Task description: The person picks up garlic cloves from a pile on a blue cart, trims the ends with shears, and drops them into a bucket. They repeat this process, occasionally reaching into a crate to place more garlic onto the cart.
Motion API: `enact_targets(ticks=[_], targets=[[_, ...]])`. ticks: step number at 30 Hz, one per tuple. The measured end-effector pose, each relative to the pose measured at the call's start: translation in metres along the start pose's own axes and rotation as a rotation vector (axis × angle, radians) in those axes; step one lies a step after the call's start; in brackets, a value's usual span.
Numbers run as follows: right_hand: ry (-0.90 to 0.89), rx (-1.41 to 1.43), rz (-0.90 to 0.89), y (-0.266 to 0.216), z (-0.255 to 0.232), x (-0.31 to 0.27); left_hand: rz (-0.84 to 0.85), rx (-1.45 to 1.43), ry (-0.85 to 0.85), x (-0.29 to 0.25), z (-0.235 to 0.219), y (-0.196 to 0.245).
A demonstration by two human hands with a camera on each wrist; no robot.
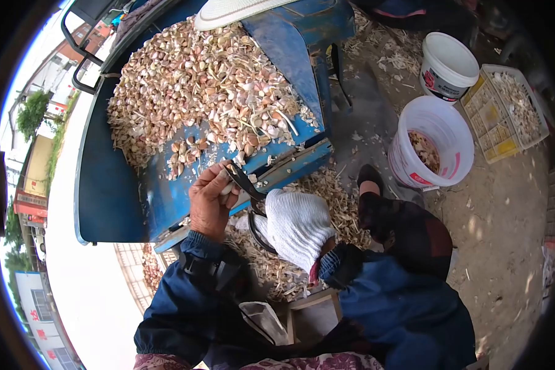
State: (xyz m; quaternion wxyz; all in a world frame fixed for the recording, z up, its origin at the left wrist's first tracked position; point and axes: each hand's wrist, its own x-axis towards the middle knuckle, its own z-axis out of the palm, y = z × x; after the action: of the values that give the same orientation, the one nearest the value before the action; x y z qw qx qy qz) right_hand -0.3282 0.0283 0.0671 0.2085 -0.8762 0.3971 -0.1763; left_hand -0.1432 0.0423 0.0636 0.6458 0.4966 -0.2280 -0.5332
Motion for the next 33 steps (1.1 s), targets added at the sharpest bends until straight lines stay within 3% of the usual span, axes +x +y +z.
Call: enact_targets(ticks=[7, 9, 13, 19, 20, 22, 23, 27, 30, 31, 33], targets=[[-0.003, 0.211, -0.002, -0.005, 0.002, -0.005, -0.048, -0.006, 0.186, -0.007, 0.006, 0.013], [-0.05, 0.237, 0.011, -0.007, 0.002, -0.005, -0.038, -0.004, -0.004, -0.007, -0.005, 0.014], [-0.09, 0.379, 0.087, -0.012, 0.002, -0.005, -0.058, 0.019, 0.083, -0.012, -0.006, 0.018], [-0.163, 0.561, 0.1, -0.023, 0.001, -0.006, -0.079, 0.054, 0.062, -0.022, -0.016, 0.025], [-0.17, 0.558, 0.097, -0.023, 0.001, -0.006, -0.101, 0.036, -0.002, -0.024, -0.02, 0.024], [-0.407, 1.039, 0.467, -0.026, -0.003, -0.004, -0.124, 0.018, -0.062, -0.029, -0.024, 0.021], [-0.478, 1.089, 0.556, -0.029, -0.009, -0.001, -0.143, -0.012, -0.083, -0.033, -0.02, 0.015], [-0.46, 1.092, 0.626, -0.038, -0.01, 0.005, -0.165, -0.056, -0.067, -0.037, -0.025, 0.023], [-0.411, 0.991, 0.505, -0.035, -0.001, 0.005, -0.164, -0.06, -0.046, -0.04, -0.043, 0.027], [-0.415, 0.946, 0.362, -0.033, -0.001, 0.007, -0.162, -0.047, -0.073, -0.04, -0.05, 0.027], [-0.454, 0.836, 0.316, -0.033, -0.005, 0.011, -0.144, -0.006, -0.055, -0.046, -0.063, 0.034]])
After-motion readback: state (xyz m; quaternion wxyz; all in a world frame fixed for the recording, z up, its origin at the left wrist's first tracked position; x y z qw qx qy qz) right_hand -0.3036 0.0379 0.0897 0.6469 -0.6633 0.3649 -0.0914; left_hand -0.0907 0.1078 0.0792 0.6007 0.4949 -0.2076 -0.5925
